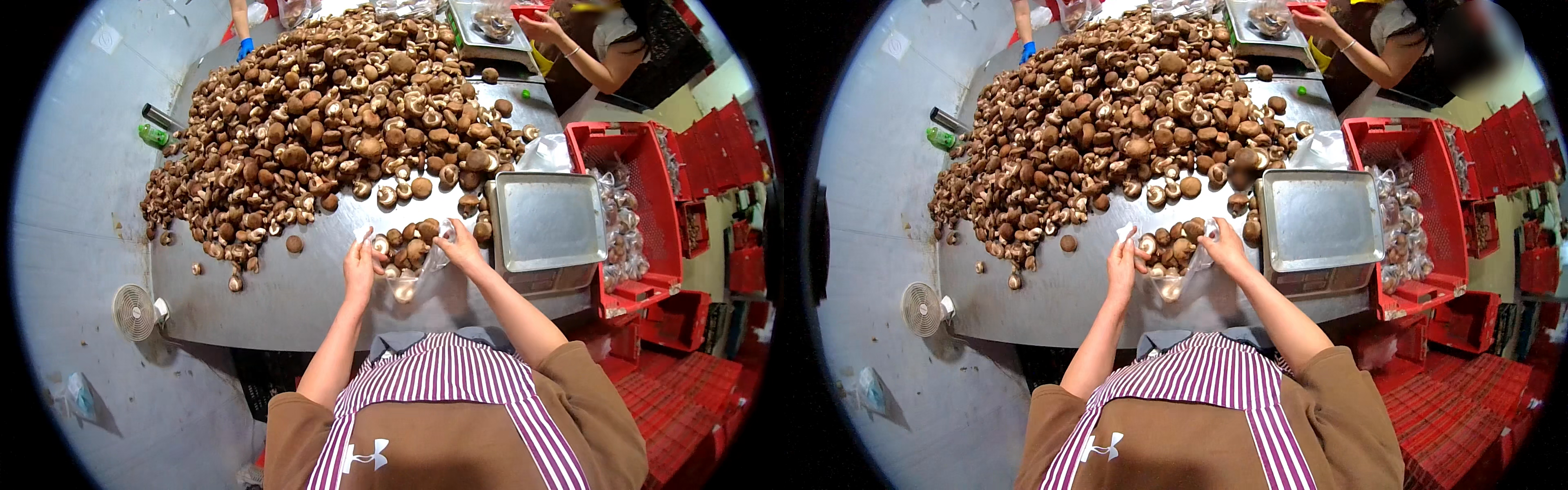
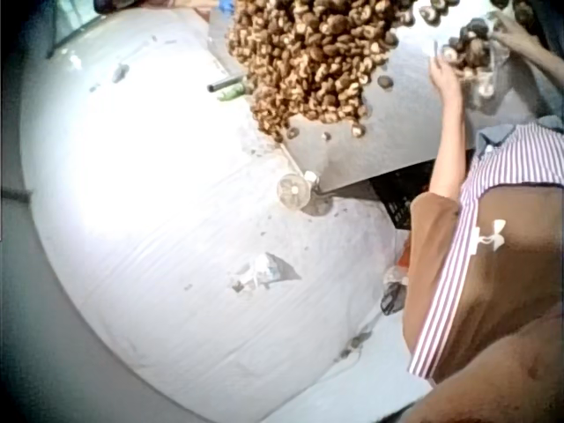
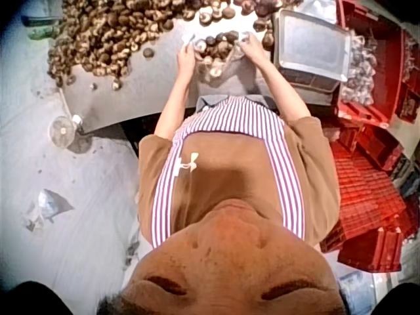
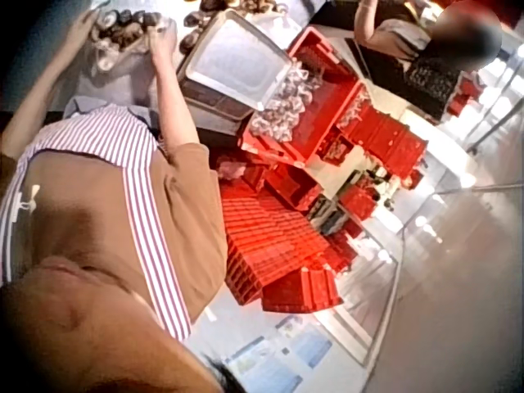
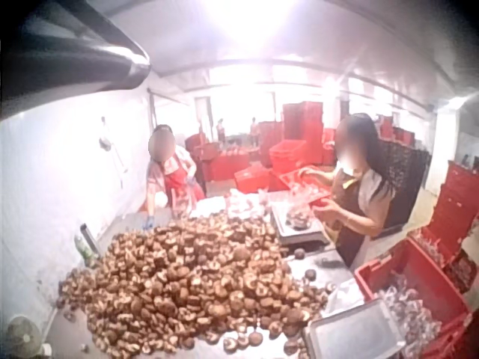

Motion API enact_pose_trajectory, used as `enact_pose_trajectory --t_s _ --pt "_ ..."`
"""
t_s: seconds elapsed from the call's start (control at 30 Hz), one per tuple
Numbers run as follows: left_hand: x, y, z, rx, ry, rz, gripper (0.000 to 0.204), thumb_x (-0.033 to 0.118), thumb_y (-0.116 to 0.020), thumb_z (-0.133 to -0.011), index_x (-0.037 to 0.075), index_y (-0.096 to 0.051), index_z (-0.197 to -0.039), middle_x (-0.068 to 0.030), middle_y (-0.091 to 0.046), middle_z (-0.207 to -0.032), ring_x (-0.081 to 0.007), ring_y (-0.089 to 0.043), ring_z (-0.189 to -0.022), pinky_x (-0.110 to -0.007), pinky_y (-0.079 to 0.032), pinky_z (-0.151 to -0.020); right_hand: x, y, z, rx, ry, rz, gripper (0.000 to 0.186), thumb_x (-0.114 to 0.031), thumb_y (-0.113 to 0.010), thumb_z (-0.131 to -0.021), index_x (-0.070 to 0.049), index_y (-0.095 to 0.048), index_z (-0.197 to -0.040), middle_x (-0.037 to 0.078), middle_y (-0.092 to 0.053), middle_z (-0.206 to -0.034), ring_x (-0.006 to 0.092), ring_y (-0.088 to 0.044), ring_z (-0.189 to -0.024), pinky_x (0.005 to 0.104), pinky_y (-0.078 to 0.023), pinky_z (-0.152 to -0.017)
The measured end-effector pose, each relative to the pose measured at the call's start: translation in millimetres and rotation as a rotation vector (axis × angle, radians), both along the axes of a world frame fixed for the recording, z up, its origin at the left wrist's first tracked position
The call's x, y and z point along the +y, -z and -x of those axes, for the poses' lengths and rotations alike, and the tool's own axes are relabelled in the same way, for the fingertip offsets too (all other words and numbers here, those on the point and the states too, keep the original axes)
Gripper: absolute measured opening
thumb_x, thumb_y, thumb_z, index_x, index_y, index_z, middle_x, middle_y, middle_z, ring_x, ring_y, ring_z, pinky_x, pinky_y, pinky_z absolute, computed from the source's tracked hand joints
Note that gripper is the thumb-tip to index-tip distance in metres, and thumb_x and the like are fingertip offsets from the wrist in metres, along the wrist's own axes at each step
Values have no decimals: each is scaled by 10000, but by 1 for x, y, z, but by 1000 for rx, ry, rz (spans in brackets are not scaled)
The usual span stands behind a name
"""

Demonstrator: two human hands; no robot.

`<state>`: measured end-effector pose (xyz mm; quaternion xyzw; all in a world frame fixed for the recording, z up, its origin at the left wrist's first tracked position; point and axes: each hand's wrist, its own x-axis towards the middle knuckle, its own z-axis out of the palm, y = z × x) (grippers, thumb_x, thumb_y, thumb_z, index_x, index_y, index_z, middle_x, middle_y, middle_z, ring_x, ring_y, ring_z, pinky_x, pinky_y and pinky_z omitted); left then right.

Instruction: The person stands at a stainless steel table and repeatedly scoops shiitake mushrooms from a large pile into clear plastic bags. They place the bags on a digital scale to weigh them, then move the filled bags into red plastic crates. The process is repeated continuously throughout the clip.

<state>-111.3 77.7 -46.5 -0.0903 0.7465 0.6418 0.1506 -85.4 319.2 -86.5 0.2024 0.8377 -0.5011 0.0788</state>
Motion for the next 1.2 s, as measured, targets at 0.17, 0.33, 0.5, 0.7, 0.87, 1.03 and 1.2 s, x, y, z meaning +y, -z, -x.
enact_pose_trajectory --t_s 0.17,0.33,0.5,0.7,0.87,1.03,1.2 --pt "4 14 2 -61 -3 -64 362 202 -386 -1040 86 -544 -1345 -58 -640 -679 -65 -503 -468 -209 -440 -471 -11 15 12 64 -114 -176 793 -377 -745 -765 -3 -402 -1374 255 -530 -1287 377 -551 -1150 440 -443 -979" --pt "21 23 20 -68 27 -123 375 215 -373 -1047 52 -520 -1350 -81 -645 -686 -84 -542 -492 -218 -460 -485 8 41 53 -337 28 671 694 -528 -629 -878 46 -524 -1254 177 -658 -1141 323 -643 -1049 388 -510 -937" --pt "17 37 19 -100 -32 -193 367 220 -381 -1042 52 -526 -1334 -81 -637 -690 -96 -540 -484 -218 -460 -476 10 56 40 -349 296 1235 641 -563 -410 -981 -5 -520 -1277 150 -669 -1112 289 -659 -1005 442 -515 -914" --pt "7 34 6 -93 -84 -193 339 243 -399 -1046 54 -569 -1271 -68 -629 -675 -92 -534 -495 -215 -445 -486 0 28 22 -291 119 508 324 -275 -657 -905 -11 -619 -1088 9 -640 -791 138 -574 -720 276 -461 -653" --pt "5 -8 -12 129 -100 -168 321 250 -414 -1047 46 -605 -1205 -52 -628 -674 -86 -523 -517 -211 -423 -516 -14 16 22 139 165 602 214 -179 -530 -973 -29 -680 -1000 16 -651 -809 93 -560 -740 253 -442 -663" --pt "-14 -6 -6 106 -150 -172 322 252 -427 -1045 31 -587 -1214 -59 -660 -712 -69 -532 -564 -211 -432 -554 -1 -18 28 48 183 630 229 -167 -471 -994 -37 -641 -1077 36 -652 -779 94 -563 -674 240 -447 -619" --pt "2 -57 -11 270 -132 -156 326 241 -429 -1044 11 -588 -1210 -64 -654 -737 -79 -547 -600 -204 -425 -551 11 -45 22 248 265 670 178 -156 -491 -999 -30 -616 -1017 18 -630 -725 83 -540 -611 244 -446 -592"
